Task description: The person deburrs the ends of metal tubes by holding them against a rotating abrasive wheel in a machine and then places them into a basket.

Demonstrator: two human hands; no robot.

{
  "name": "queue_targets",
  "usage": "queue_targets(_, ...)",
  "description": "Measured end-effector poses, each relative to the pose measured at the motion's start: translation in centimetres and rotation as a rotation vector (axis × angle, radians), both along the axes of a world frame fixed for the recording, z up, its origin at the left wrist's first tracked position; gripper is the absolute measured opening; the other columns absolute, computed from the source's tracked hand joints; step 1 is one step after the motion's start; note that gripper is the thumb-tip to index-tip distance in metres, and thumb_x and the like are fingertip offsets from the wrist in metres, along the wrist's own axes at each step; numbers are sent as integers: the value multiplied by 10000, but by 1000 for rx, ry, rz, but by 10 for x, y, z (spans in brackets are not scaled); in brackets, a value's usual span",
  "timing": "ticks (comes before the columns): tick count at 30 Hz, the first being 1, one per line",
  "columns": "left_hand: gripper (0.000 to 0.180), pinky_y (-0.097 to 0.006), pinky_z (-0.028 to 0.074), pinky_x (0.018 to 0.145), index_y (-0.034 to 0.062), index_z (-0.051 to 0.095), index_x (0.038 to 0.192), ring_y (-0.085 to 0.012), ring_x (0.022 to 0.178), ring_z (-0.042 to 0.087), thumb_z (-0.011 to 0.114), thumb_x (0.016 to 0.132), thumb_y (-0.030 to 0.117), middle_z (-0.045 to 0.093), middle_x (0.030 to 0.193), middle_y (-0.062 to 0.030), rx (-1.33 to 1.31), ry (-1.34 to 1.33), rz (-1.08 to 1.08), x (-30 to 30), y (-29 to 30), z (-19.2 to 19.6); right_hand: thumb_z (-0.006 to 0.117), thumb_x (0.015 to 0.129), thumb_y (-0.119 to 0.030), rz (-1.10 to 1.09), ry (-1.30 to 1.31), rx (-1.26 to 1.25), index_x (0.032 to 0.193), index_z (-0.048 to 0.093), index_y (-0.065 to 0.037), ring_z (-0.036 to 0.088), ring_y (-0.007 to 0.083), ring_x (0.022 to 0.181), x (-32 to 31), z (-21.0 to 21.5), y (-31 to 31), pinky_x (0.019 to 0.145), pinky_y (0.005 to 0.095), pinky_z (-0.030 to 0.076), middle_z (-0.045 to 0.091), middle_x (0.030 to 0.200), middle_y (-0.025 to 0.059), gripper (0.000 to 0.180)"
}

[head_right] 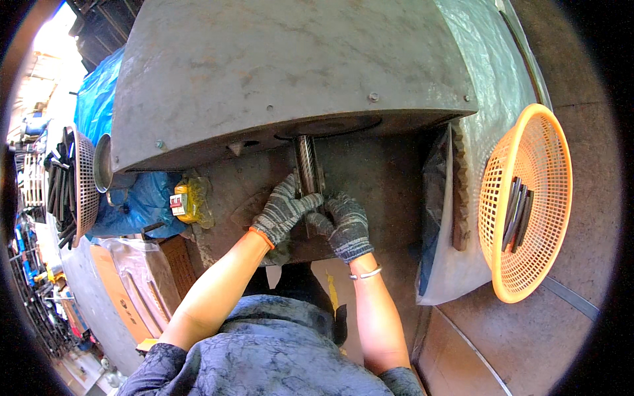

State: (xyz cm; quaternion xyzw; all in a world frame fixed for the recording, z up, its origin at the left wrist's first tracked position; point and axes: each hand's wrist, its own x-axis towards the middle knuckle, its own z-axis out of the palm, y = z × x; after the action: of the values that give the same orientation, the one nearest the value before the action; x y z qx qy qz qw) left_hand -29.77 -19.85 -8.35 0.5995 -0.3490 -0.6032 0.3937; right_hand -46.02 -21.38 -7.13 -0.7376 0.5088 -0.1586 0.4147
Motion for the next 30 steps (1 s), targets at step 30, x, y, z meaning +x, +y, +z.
queue_targets(30, 438, -310, 457, 905, 35, 562, 1210, -168, 1004, 569, 726, 818, 142, 639, 1115, -80, -69, 8, 34, -4, 2, -14, 745, 739, -386, -27, 29, 29, 835, 691, -21, 589, 363, 802, 0, -1, -1, 716, 441, 477, 624, 850, 194, 381)
